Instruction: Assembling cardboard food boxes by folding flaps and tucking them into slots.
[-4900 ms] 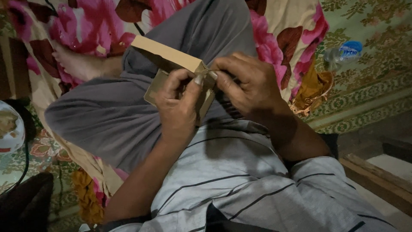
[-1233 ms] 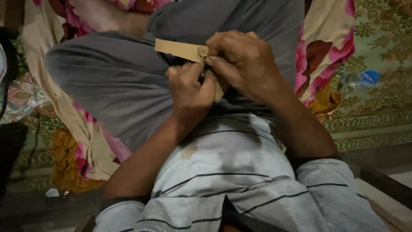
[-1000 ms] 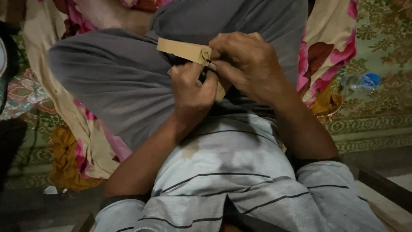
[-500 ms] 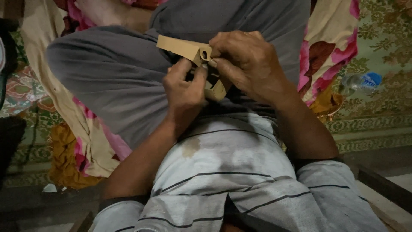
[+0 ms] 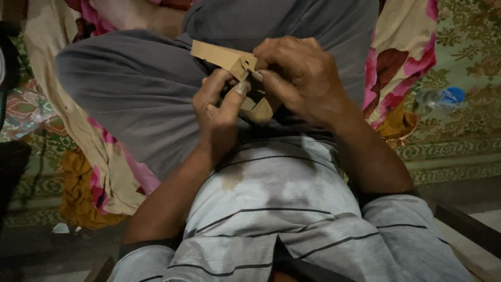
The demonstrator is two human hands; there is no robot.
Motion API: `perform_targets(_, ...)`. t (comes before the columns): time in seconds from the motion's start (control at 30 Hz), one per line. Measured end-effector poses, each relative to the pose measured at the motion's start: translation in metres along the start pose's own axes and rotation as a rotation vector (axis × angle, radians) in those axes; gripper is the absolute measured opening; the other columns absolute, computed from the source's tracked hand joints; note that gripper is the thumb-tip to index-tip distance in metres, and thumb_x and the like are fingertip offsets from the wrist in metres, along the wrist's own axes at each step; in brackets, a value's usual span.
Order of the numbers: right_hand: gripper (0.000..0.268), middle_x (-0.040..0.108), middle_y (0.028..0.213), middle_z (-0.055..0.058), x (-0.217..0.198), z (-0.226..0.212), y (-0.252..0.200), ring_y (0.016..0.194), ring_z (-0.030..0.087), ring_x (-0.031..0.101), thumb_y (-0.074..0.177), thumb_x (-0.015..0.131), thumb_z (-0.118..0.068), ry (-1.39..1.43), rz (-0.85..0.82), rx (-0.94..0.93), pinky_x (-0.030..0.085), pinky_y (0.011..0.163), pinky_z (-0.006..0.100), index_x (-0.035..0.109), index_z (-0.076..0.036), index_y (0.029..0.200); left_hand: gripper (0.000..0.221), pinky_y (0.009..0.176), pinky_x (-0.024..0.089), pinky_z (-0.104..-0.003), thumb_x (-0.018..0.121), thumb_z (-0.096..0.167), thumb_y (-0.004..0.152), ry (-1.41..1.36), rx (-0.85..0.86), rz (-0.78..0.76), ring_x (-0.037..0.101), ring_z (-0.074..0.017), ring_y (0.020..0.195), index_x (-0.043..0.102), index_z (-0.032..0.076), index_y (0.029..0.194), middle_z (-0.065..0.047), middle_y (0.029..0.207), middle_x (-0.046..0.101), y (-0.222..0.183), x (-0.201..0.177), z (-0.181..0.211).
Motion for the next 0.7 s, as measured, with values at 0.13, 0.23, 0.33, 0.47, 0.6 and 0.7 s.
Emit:
perform_targets(0.13, 0.020, 0.072, 0.104, 0.007, -0.002, -0.004, 0.000, 0.074, 0.017, 0.056, 0.090, 0.079, 0.006, 0.028, 0.006, -0.021, 0.043, 0.090, 0.035, 0.068, 0.001, 0.106, 0.014, 0.076, 0.045, -0.031, 0.050, 0.008, 0.096, 0.025, 0.029, 0.035, 0.053, -0.0177, 0.078, 0.062, 0.002, 0.093, -0.007, 0.086, 0.068, 0.000, 0.001, -0.007)
perform_targets(0.23, 0.022, 0.073, 0.117, 0.009, 0.001, -0.002, -0.001, 0.083, 0.017, 0.061, 0.090, 0.081, 0.003, 0.000, -0.014, -0.027, 0.039, 0.094, 0.035, 0.069, -0.001, 0.108, 0.008, 0.069, 0.044, -0.027, 0.055, 0.000, 0.095, 0.043, 0.060, 0.065, 0.052, -0.0155, 0.074, 0.063, 0.001, 0.095, -0.007, 0.085, 0.066, -0.001, 0.000, -0.009)
perform_targets(0.33, 0.021, 0.073, 0.117, 0.012, 0.003, -0.005, 0.000, 0.102, 0.024, 0.068, 0.089, 0.079, 0.003, -0.007, -0.007, -0.049, 0.040, 0.098, 0.039, 0.070, 0.001, 0.108, 0.005, 0.064, 0.042, -0.029, 0.058, 0.002, 0.095, 0.104, 0.074, 0.055, 0.047, -0.0149, 0.068, 0.062, 0.002, 0.092, -0.005, 0.080, 0.062, 0.000, 0.000, -0.007)
perform_targets(0.47, 0.008, 0.074, 0.112, 0.011, 0.008, -0.005, 0.000, 0.093, 0.022, 0.063, 0.091, 0.079, 0.002, -0.104, 0.049, -0.126, 0.038, 0.091, 0.038, 0.071, 0.001, 0.095, 0.004, 0.062, 0.040, -0.029, 0.061, 0.000, 0.091, 0.096, 0.073, 0.087, 0.044, -0.0158, 0.067, 0.064, 0.000, 0.088, -0.005, 0.075, 0.059, -0.001, 0.000, -0.009)
perform_targets(0.6, 0.008, 0.074, 0.112, 0.010, 0.015, -0.007, -0.001, 0.099, 0.022, 0.063, 0.093, 0.080, -0.003, -0.270, 0.085, -0.188, 0.037, 0.092, 0.038, 0.073, -0.002, 0.095, 0.007, 0.062, 0.040, -0.029, 0.058, -0.001, 0.090, 0.097, 0.089, 0.070, 0.044, -0.0153, 0.066, 0.061, 0.002, 0.085, -0.005, 0.075, 0.058, -0.001, -0.002, -0.011)
perform_targets(0.7, 0.010, 0.072, 0.110, 0.009, 0.015, -0.012, 0.001, 0.099, 0.021, 0.066, 0.093, 0.081, -0.004, -0.286, 0.085, -0.212, 0.036, 0.095, 0.039, 0.071, -0.002, 0.097, 0.007, 0.061, 0.042, -0.029, 0.057, 0.003, 0.089, 0.097, 0.045, 0.063, 0.047, -0.0156, 0.065, 0.062, 0.001, 0.086, -0.006, 0.077, 0.062, -0.001, -0.003, -0.013)
Point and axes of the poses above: each hand's wrist, its own y-axis towards the middle knuckle, its own x-axis out of the palm, z = x × y, the point moved 5 cm from there along y, towards the middle knuckle
